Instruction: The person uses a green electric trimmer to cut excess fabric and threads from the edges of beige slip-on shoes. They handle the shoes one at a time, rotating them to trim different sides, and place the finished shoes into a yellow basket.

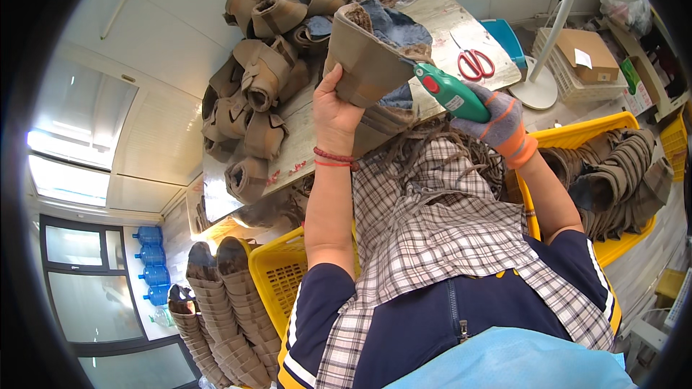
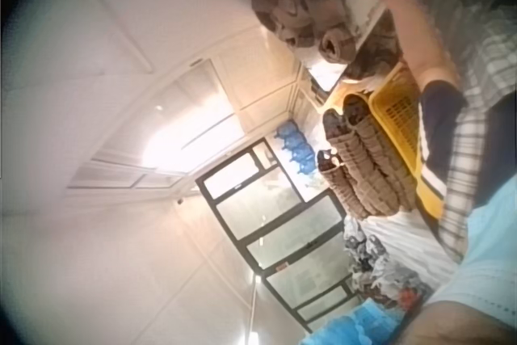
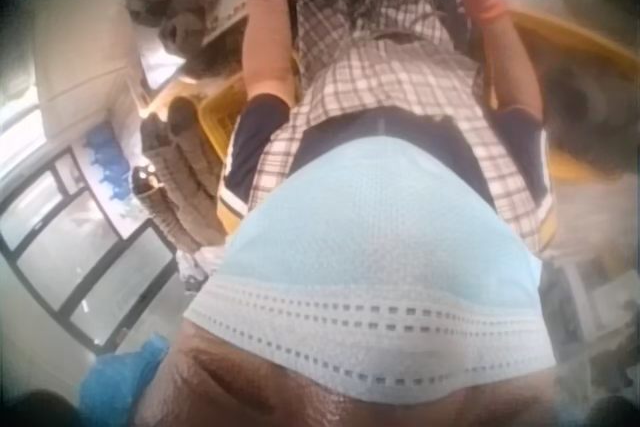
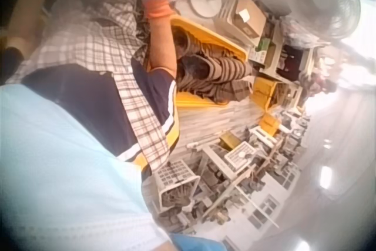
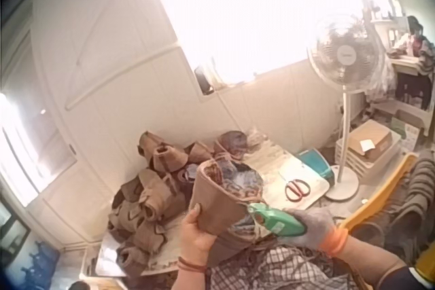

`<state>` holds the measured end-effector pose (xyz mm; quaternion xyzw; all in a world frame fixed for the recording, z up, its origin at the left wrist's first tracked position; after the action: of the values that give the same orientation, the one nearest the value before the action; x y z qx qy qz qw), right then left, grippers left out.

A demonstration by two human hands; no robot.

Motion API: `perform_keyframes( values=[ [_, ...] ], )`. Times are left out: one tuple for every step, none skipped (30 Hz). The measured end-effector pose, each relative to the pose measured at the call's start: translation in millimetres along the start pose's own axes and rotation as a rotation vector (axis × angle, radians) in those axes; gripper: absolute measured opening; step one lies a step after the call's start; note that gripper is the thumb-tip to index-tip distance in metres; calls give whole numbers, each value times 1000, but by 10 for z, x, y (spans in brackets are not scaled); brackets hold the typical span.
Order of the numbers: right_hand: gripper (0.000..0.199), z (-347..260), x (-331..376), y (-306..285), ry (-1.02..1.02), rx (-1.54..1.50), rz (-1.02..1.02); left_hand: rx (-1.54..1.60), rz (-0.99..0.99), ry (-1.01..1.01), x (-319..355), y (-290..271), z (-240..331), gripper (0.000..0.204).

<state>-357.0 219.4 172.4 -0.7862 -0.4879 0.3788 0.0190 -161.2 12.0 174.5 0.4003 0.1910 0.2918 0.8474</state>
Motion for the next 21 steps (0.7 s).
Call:
perform_keyframes(
  values=[
    [61, 3, 8, 19, 25, -43, -3, -14, -1, 15, 7, 8, -26, 42],
    [60, 12, 18, 43, 49, -86, -6, -27, -1, 30, 16, 16, -51, 42],
    [60, 13, 23, 61, 74, -127, -7, -54, 3, 37, 23, 24, -73, 42],
    [59, 9, 27, 75, 101, -177, -7, -81, 7, 44, 31, 32, -94, 41],
    [59, 4, 31, 88, 127, -227, -7, -108, 12, 51, 42, 41, -112, 41],
    [58, 3, 33, 99, 154, -276, -6, -151, 6, 76, 46, 53, -125, 41],
    [58, 8, 34, 110, 181, -312, -1, -194, 1, 100, 52, 65, -136, 40],
    [58, 15, 36, 124, 208, -349, 5, -237, -4, 124, 62, 79, -147, 40],
    [57, 20, 37, 135, 234, -386, 10, -320, -8, 170, 78, 113, -148, 41],
    [57, 20, 39, 143, 242, -414, 24, -402, -12, 216, 99, 155, -149, 41],
    [57, 23, 41, 152, 249, -443, 37, -484, -16, 262, 120, 190, -155, 42],
    [57, 27, 43, 158, 257, -470, 52, -625, -10, 328, 141, 216, -166, 42],
    [57, 33, 43, 164, 263, -480, 66, -765, -4, 395, 161, 242, -182, 42],
    [56, 40, 43, 169, 269, -490, 81, -905, 2, 461, 172, 266, -195, 42],
    [56, 48, 40, 177, 274, -502, 97, -938, 25, 452, 163, 260, -211, 41],
    [55, 51, 40, 183, 286, -509, 109, -971, 48, 442, 150, 243, -228, 40],
    [54, 52, 42, 188, 298, -515, 122, -1004, 70, 432, 139, 219, -240, 38],
    [53, 57, 42, 187, 310, -521, 136, -1112, 65, 455, 140, 202, -247, 37],
    [52, 69, 40, 186, 315, -507, 141, -1219, 60, 477, 144, 175, -256, 35],
    [51, 82, 38, 186, 320, -493, 146, -1327, 55, 500, 140, 151, -263, 34],
    [50, 94, 39, 185, 326, -479, 149, -1438, 60, 578, 140, 129, -260, 31]
  ],
)
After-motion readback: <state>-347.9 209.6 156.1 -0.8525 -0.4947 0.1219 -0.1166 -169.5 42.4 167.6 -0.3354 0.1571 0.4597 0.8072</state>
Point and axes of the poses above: each hand's wrist, its own x-axis away from the middle knuckle, its own y-axis out of the palm, z = x × y, the point moved 3 cm from there along -x, towards the middle knuckle, and after that the axes turned 15 degrees about -x, right-handed, at the moved point
